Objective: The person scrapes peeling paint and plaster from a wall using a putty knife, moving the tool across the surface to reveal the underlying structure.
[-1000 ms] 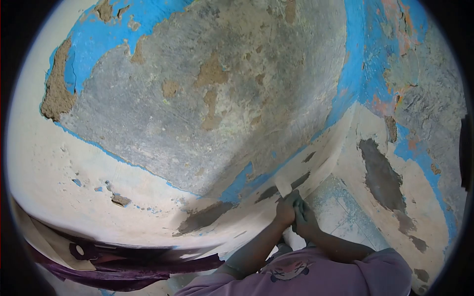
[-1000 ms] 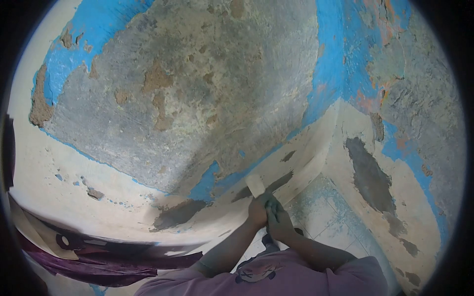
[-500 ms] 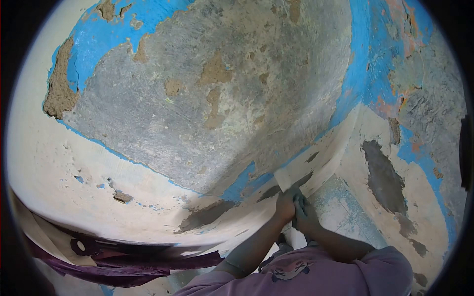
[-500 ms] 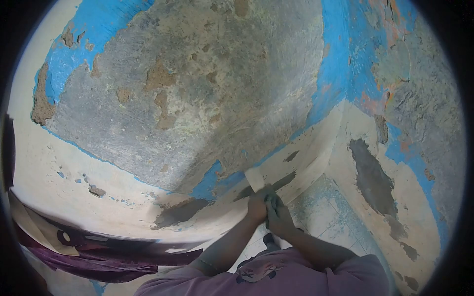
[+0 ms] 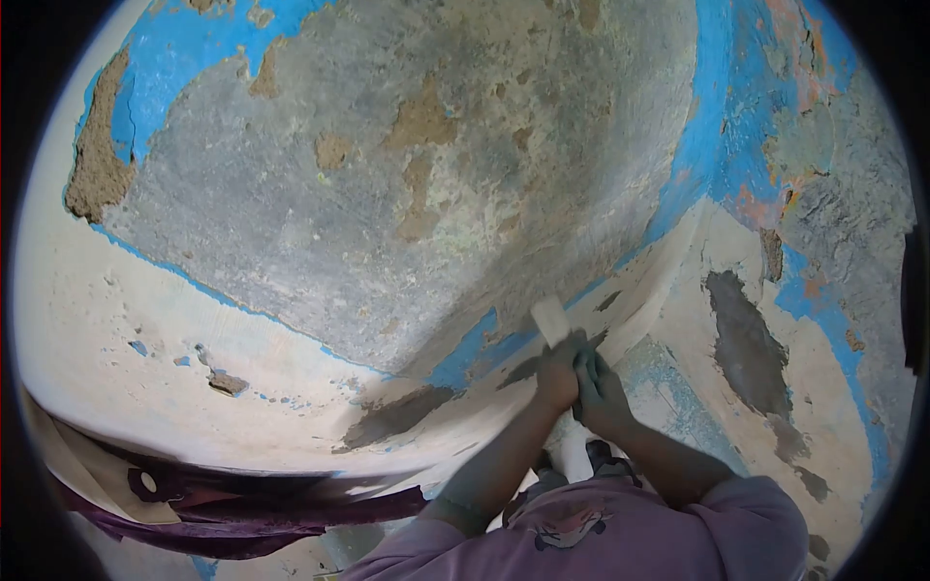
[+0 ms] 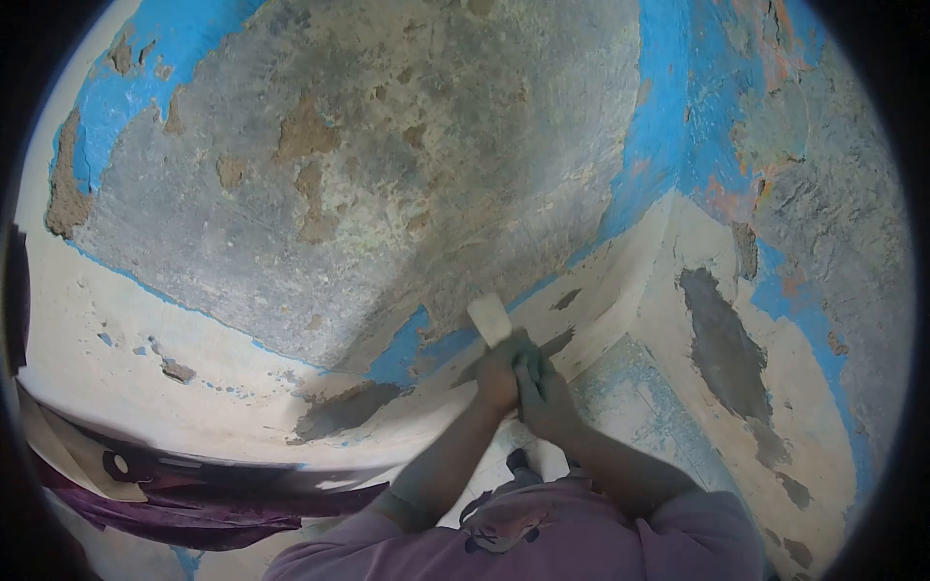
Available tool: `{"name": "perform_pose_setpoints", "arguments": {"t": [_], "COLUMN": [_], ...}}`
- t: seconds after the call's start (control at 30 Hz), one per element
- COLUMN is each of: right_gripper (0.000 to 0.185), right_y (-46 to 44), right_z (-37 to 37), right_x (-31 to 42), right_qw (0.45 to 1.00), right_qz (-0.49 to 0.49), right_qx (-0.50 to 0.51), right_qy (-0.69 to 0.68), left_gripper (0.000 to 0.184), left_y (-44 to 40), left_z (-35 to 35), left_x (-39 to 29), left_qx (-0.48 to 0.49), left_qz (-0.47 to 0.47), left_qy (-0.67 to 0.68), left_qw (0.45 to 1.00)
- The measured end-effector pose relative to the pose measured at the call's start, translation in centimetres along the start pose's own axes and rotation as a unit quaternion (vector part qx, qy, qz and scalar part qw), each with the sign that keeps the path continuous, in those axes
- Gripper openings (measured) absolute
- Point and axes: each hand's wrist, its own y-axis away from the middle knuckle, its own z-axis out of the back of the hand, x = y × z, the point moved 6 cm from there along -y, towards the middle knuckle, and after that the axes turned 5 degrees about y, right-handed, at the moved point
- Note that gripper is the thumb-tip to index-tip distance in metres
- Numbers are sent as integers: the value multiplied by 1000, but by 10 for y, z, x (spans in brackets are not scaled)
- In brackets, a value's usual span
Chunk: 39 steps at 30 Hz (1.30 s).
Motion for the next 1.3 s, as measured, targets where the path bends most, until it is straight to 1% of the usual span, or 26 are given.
{"name": "perform_pose_setpoints", "arguments": {"t": [0.03,0.07,0.13,0.17,0.23,0.33,0.37,0.4,0.43,0.47,0.53,0.6,0.63,0.67,0.7,0.77,0.8,0.83,0.87,0.9,0.97,1.07,1.1,1.13,1.2,1.3], "right_gripper": [32,32,34,34,37,42,42,42,43,43,42,39,36,36,38,43,43,43,44,44,43,41,41,41,42,41], "right_y": [1,1,4,10,17,14,8,-4,-11,-10,-3,15,18,12,4,-6,-7,-8,-8,-4,14,3,4,4,0,17], "right_z": [0,1,0,-1,3,2,1,0,-1,0,2,1,3,4,4,2,3,2,1,0,4,5,1,0,-2,-3], "right_x": [6,10,11,6,-6,-7,-2,11,19,20,20,7,5,7,8,30,37,46,53,50,26,-2,22,23,32,25], "right_qw": [1000,1000,1000,1000,999,999,999,999,998,998,993,993,993,992,994,998,998,997,995,994,991,982,995,995,995,992], "right_qz": [-1,3,14,12,-8,6,2,18,38,40,56,64,70,72,55,29,28,55,83,85,30,104,36,31,47,75], "right_qx": [10,10,3,4,-32,-36,-36,-23,-11,-10,-23,-47,-69,-69,-52,-29,-30,-32,-34,-34,-59,-77,-38,-35,-33,-60], "right_qy": [-16,-13,15,14,40,18,21,32,43,45,100,86,73,75,80,50,53,54,52,52,113,139,89,92,78,84], "left_gripper": [27,27,23,23,18,15,18,18,20,22,25,25,26,26,24,20,20,20,20,20,26,30,30,30,30,30], "left_y": [5,2,1,12,30,24,14,4,-10,-10,-1,13,22,18,12,-5,-10,-17,-16,-8,13,9,1,-1,-1,16], "left_z": [-5,-4,3,3,2,4,3,5,7,-4,-4,2,-5,-8,-3,-1,0,2,-3,-4,-2,-1,2,4,-3,-2], "left_x": [-1,9,18,23,7,26,6,-13,-20,-19,-11,26,29,18,-6,-21,-39,-41,-36,-29,-16,15,5,-4,-20,11], "left_qx": [6,7,28,27,-41,-6,-42,-42,16,74,61,23,14,14,3,27,26,62,95,96,42,31,7,4,54,5], "left_qz": [182,178,-38,-36,-233,-154,-254,-251,-65,125,96,-22,112,110,1,-225,-225,-51,125,123,-50,-66,-91,-86,142,119], "left_qy": [194,197,-22,-22,-276,-254,-304,-302,-49,208,164,-70,129,131,-8,-244,-241,-55,134,132,-72,-32,-60,-57,235,151], "left_qw": [964,964,999,999,931,955,917,919,997,967,980,997,985,985,1000,943,944,995,979,979,995,997,994,995,960,981]}}
